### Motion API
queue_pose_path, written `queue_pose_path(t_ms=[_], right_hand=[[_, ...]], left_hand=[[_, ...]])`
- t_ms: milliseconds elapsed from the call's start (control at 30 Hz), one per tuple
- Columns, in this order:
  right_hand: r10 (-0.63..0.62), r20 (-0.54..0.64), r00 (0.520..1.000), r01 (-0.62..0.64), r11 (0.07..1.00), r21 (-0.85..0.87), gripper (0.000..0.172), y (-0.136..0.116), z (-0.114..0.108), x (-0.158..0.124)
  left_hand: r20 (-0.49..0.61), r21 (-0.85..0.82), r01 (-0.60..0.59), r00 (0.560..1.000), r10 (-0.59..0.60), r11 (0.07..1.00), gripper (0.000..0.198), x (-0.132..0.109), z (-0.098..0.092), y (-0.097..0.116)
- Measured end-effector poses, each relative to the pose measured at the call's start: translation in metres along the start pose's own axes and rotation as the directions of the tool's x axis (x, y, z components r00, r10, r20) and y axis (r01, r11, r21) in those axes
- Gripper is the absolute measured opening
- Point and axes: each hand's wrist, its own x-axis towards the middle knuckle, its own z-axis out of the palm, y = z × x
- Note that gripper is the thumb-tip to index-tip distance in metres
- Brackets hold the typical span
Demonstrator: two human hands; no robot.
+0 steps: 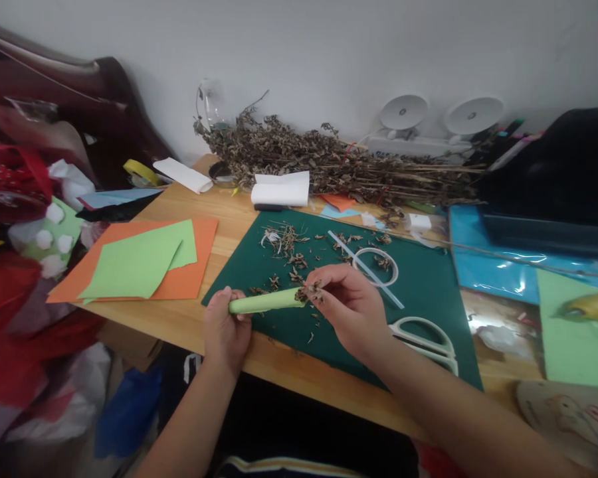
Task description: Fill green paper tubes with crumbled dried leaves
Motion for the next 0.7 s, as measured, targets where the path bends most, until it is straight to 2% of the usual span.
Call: queue_pose_path(t_ms=[267,367,533,700], right_hand=[[-0.149,0.071,0.986,0.162,0.957,-0.242,0.008,0.009,-0.006,0.004],[-0.227,0.133,0.965,0.261,0.897,-0.356,0.009,0.007,-0.009,0.007],[-0.401,0.33,0.855,0.518,0.623,-0.586,0.011,-0.001,-0.018,0.011],[-0.506,0.549,0.665,0.723,0.251,-0.644,0.015,-0.006,-0.025,0.014]], left_hand=[[-0.017,-0.011,0.022,1.0,-0.022,1.0,0.018,0.003,0.0,0.0],[-0.042,-0.012,0.026,0.999,-0.027,1.0,0.017,0.003,0.0,0.0],[-0.037,0.001,0.023,0.999,-0.023,1.0,0.017,0.003,-0.001,0.001],[0.006,0.003,0.015,1.0,-0.015,1.0,0.018,0.002,-0.001,0.0]])
